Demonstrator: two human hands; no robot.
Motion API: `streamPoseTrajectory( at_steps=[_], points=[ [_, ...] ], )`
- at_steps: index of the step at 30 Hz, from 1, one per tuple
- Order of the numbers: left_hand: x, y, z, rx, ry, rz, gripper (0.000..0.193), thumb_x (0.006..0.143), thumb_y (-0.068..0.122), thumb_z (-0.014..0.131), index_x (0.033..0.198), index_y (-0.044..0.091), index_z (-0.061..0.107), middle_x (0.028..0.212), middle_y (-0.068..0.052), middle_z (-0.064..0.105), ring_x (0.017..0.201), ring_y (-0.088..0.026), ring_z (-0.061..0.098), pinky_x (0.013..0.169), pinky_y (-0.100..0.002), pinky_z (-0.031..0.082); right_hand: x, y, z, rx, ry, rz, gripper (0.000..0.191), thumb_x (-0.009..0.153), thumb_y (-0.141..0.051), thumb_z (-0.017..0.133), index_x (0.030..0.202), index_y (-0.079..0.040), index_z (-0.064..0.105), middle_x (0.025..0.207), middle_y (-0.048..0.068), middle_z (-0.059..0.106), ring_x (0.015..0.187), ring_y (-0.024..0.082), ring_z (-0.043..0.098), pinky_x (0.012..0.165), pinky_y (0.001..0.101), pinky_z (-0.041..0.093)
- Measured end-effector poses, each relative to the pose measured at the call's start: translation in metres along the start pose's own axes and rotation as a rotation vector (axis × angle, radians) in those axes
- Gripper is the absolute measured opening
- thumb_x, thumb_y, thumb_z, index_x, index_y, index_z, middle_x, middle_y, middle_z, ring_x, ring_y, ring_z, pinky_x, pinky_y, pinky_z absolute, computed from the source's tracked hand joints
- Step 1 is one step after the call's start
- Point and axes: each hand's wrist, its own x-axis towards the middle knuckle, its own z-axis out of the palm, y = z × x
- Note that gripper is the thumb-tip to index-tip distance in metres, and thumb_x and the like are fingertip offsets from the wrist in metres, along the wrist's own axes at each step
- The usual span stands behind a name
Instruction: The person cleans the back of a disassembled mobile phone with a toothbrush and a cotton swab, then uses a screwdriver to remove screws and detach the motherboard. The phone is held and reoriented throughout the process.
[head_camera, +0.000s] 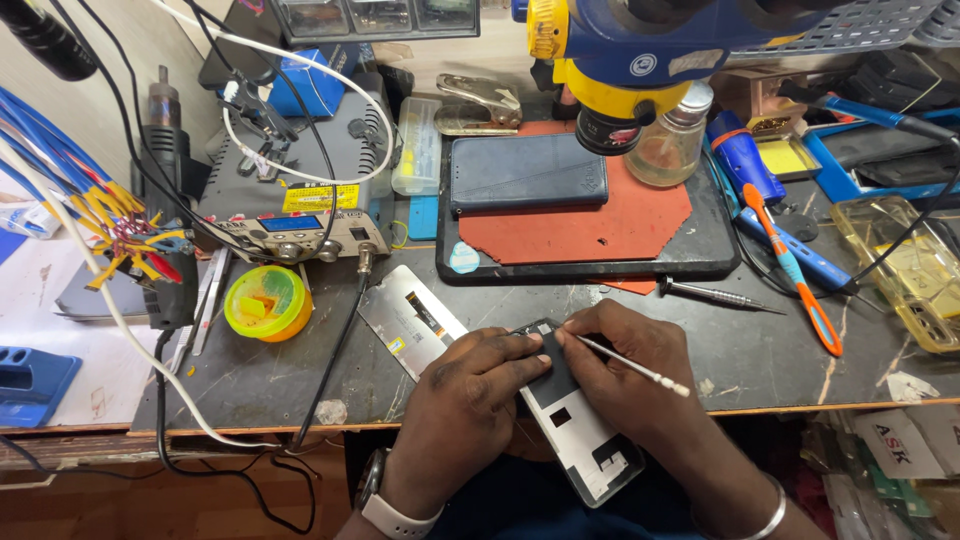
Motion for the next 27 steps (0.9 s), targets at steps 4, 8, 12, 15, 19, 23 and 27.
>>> streamPoseTrajectory(
  at_steps=[4,8,12,15,19,23,27],
  points=[
    [0.0010,0.0018,-0.0010,0.013,-0.015,-0.012,0.027,0.080,-0.005,0.068,0.100,0.009,0.079,0.114,-0.004,0.077,0.106,-0.024,0.072,0.085,-0.036,0.060,0.0002,-0.0020,-0.0012,0.001,-0.005,0.012,0.011,0.085,-0.015,0.076,0.087,-0.004,0.072,0.083,0.008,0.080,0.067,0.017,0.080,0.057,0.0283,0.063],
    [0.0023,0.0029,-0.0002,0.015,-0.003,0.006,0.026,0.081,-0.005,0.067,0.101,0.007,0.079,0.111,-0.005,0.077,0.103,-0.025,0.072,0.085,-0.036,0.060,0.0002,-0.0012,-0.0037,0.053,-0.031,-0.153,0.010,0.085,-0.013,0.076,0.089,-0.004,0.073,0.085,0.008,0.080,0.073,0.019,0.080,0.063,0.0289,0.063],
    [0.0028,0.0026,0.0004,0.031,0.013,0.026,0.027,0.080,-0.005,0.066,0.101,0.008,0.079,0.112,-0.006,0.076,0.106,-0.027,0.072,0.087,-0.037,0.059,0.0002,-0.0017,-0.0024,0.024,0.009,-0.065,0.010,0.084,-0.013,0.076,0.087,-0.004,0.073,0.083,0.009,0.079,0.069,0.019,0.080,0.059,0.0290,0.062],
    [0.0022,0.0023,-0.0003,0.020,0.008,0.012,0.028,0.080,-0.006,0.066,0.101,0.008,0.079,0.113,-0.006,0.077,0.106,-0.027,0.072,0.088,-0.037,0.059,0.0005,-0.0032,-0.0009,-0.011,0.057,-0.042,0.011,0.083,-0.013,0.076,0.085,-0.003,0.071,0.080,0.010,0.078,0.067,0.019,0.079,0.058,0.0291,0.061],
    [0.0020,0.0025,-0.0004,0.002,0.011,-0.002,0.028,0.080,-0.006,0.066,0.101,0.008,0.079,0.113,-0.006,0.077,0.107,-0.025,0.072,0.089,-0.036,0.059,0.0002,-0.0037,-0.0018,-0.005,0.073,0.011,0.011,0.080,-0.012,0.077,0.081,-0.003,0.071,0.073,0.008,0.077,0.061,0.016,0.077,0.053,0.0283,0.059],
    [0.0025,0.0021,-0.0008,-0.002,0.008,-0.013,0.030,0.080,-0.006,0.066,0.102,0.009,0.079,0.113,-0.005,0.077,0.106,-0.024,0.072,0.090,-0.036,0.058,-0.0008,-0.0020,-0.0020,0.002,0.087,-0.006,0.009,0.077,-0.009,0.077,0.077,-0.003,0.070,0.069,0.007,0.075,0.056,0.014,0.075,0.051,0.0279,0.057],
    [0.0023,0.0015,-0.0016,-0.010,0.017,-0.020,0.029,0.080,-0.006,0.066,0.101,0.009,0.079,0.113,-0.005,0.077,0.105,-0.024,0.072,0.090,-0.036,0.058,-0.0025,0.0010,-0.0008,-0.060,0.109,-0.029,0.008,0.074,-0.007,0.076,0.074,-0.003,0.068,0.067,0.008,0.073,0.055,0.015,0.073,0.051,0.0284,0.056]
  ],
)
